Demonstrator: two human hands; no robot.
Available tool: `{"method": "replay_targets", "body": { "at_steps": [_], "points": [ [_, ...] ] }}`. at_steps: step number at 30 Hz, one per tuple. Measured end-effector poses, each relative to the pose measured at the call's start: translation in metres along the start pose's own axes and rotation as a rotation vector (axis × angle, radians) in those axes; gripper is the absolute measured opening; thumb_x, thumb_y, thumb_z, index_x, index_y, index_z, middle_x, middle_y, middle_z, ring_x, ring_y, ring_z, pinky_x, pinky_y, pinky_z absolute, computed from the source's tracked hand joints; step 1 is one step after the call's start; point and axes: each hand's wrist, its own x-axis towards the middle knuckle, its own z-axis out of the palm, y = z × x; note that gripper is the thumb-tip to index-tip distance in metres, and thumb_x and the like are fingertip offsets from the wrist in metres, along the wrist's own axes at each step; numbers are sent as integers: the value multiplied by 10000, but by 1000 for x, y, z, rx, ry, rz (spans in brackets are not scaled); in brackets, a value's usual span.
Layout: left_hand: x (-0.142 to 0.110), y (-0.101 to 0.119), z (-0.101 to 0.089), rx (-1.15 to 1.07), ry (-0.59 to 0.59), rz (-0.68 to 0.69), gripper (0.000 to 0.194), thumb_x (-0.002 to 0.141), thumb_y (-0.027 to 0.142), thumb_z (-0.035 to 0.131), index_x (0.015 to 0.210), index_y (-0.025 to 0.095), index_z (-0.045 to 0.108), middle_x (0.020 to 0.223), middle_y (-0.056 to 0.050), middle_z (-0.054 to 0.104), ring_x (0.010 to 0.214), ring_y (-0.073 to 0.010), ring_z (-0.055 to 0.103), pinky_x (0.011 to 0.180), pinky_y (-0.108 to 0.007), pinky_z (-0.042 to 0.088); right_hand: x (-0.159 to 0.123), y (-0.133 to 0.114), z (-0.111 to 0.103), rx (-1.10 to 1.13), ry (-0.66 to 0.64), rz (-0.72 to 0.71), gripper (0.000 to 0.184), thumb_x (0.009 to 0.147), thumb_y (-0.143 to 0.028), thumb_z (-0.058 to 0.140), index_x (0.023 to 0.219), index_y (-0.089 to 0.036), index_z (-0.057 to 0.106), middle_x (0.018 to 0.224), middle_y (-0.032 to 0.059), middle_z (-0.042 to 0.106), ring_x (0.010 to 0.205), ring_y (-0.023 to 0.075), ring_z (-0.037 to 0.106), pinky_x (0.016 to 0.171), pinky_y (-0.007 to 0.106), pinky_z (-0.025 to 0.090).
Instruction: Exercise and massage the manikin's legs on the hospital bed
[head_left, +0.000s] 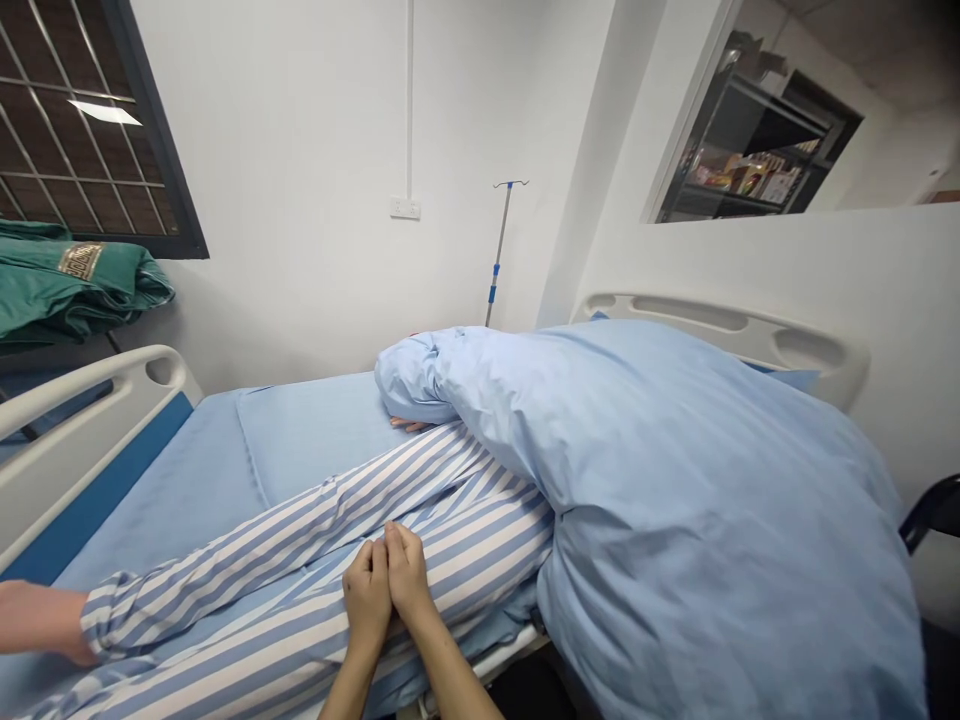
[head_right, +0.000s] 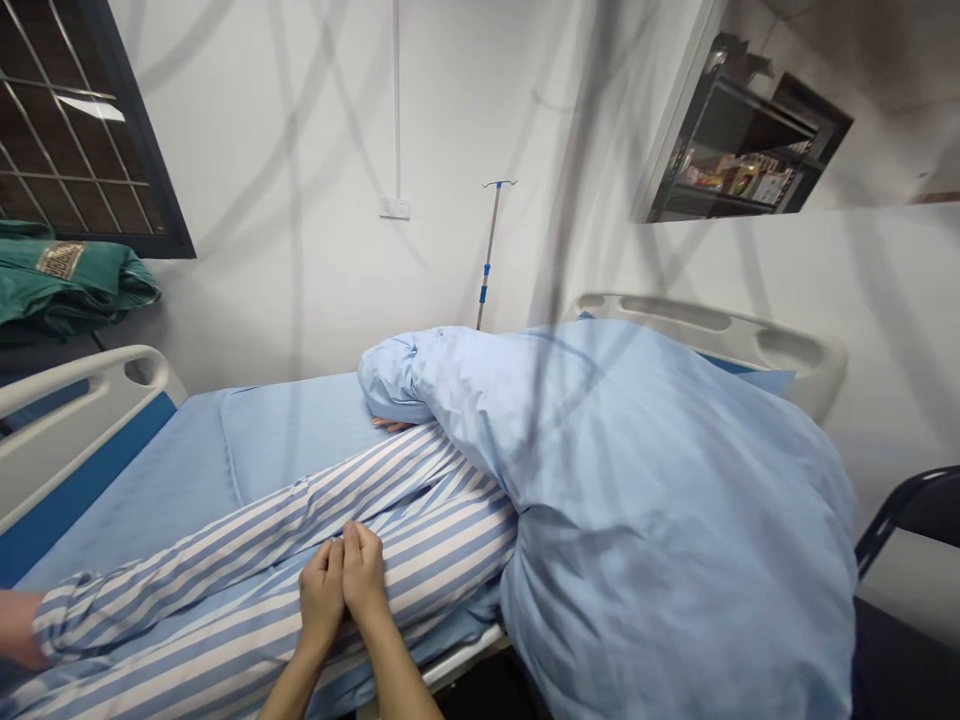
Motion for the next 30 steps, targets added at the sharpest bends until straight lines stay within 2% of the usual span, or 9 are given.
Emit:
{"method": "replay_targets", "body": {
  "at_steps": [4,10,13,16,20,27,30],
  "points": [
    [2,-3,-2,-43,4,12,381,805,474,374,560,198,465,507,21,495,539,-132,441,554,-249,322,-1,-6,0,-94,-20,-19,389,890,-437,340,579,-203,343,543,-37,368,534,109,352,523,237,285],
    [2,-7,1,-53,-19,4,392,809,478,364,547,198,440,498,28,469,523,-122,409,540,-247,299,-1,-31,-20,-376,-151,-246,370,906,-358,358,591,-191,458,514,-29,429,491,101,357,520,258,205],
    [1,-5,1,-9,-16,26,380,806,458,382,530,198,416,470,39,427,501,-113,386,532,-244,281,-3,-27,-26,-411,-145,-247,380,915,-340,339,588,-192,462,508,-24,433,489,104,366,523,259,201],
    [-1,-4,0,10,-19,44,373,813,444,382,537,196,421,476,40,433,507,-111,393,538,-238,289,-8,-13,-26,-424,-68,-222,380,917,-338,327,594,-194,465,506,-20,437,491,110,379,528,260,206],
    [1,2,0,15,-47,42,364,801,434,403,528,194,422,476,35,446,507,-112,390,530,-236,292,-9,-5,-25,-392,-7,-214,381,911,-343,336,593,-195,487,506,-17,454,490,113,393,526,253,225],
    [7,38,7,-163,-50,21,361,785,423,430,508,203,358,468,49,366,498,-103,345,504,-232,298,-2,-6,-27,-191,43,-135,388,903,-372,338,583,-187,459,537,-14,457,522,114,405,514,237,264],
    [4,36,18,-141,-32,14,356,812,414,393,526,203,404,484,34,431,509,-116,398,522,-238,317,0,-5,-28,-110,82,-95,375,899,-379,341,588,-188,426,548,-21,441,535,111,393,522,236,278]
  ]
}}
